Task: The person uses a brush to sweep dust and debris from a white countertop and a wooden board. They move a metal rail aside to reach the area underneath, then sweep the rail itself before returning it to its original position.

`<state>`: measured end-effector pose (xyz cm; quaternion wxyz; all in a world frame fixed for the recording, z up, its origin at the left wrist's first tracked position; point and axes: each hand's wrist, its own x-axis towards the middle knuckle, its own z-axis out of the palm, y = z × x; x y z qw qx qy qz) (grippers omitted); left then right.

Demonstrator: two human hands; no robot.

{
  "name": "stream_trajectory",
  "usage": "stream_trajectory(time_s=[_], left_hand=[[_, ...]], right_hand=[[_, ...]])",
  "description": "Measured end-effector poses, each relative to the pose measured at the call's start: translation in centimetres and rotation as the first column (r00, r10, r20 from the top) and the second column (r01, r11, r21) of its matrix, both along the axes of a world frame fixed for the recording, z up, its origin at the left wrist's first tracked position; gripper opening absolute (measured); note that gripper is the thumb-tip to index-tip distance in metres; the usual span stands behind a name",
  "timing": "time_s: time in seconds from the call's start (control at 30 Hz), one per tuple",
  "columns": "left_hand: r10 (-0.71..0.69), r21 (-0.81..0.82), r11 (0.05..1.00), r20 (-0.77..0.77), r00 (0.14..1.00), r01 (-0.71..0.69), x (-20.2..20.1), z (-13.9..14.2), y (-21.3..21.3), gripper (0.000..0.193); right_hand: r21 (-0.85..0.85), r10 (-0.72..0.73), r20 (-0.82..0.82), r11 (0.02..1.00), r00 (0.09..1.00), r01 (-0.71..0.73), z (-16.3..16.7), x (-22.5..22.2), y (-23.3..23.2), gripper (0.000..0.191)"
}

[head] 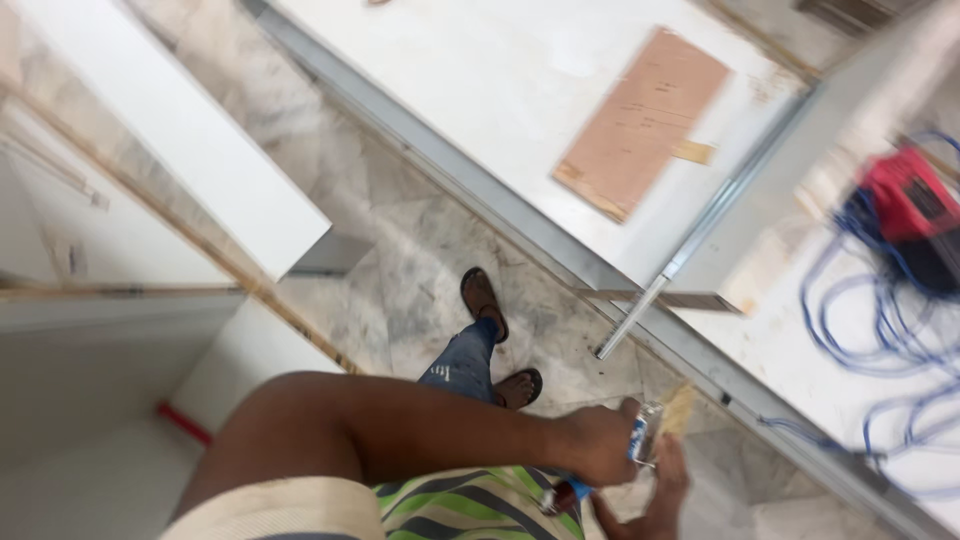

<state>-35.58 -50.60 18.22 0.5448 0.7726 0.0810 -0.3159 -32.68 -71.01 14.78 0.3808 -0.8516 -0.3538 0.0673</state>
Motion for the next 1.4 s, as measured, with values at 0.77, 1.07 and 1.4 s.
stream_trajectory(time_s=[0.77,1.07,1.4], left_hand=[[-0.128,0.521,0.528,0.829,0.544,-0.670,31.4,1.9,3.0,0.102],[-0.066,0.646,0.432,0.719,0.692,-0.629,34.2,-0.8,5.1,0.119],[-0.131,0.611,0.404,0.776,0.618,-0.681,33.8,-0.1,5.7,0.091]], right_hand=[[0.221,0.277,-0.929,-0.121,0.247,0.968,-14.0,7.0,2.6,0.046],[0.141,-0.147,-0.830,0.877,0.538,0.459,-14.1,2.1,-3.3,0.062],[0.430,-0.325,-0.474,0.726,0.818,0.537,-9.4,2.6,4.8,0.059]])
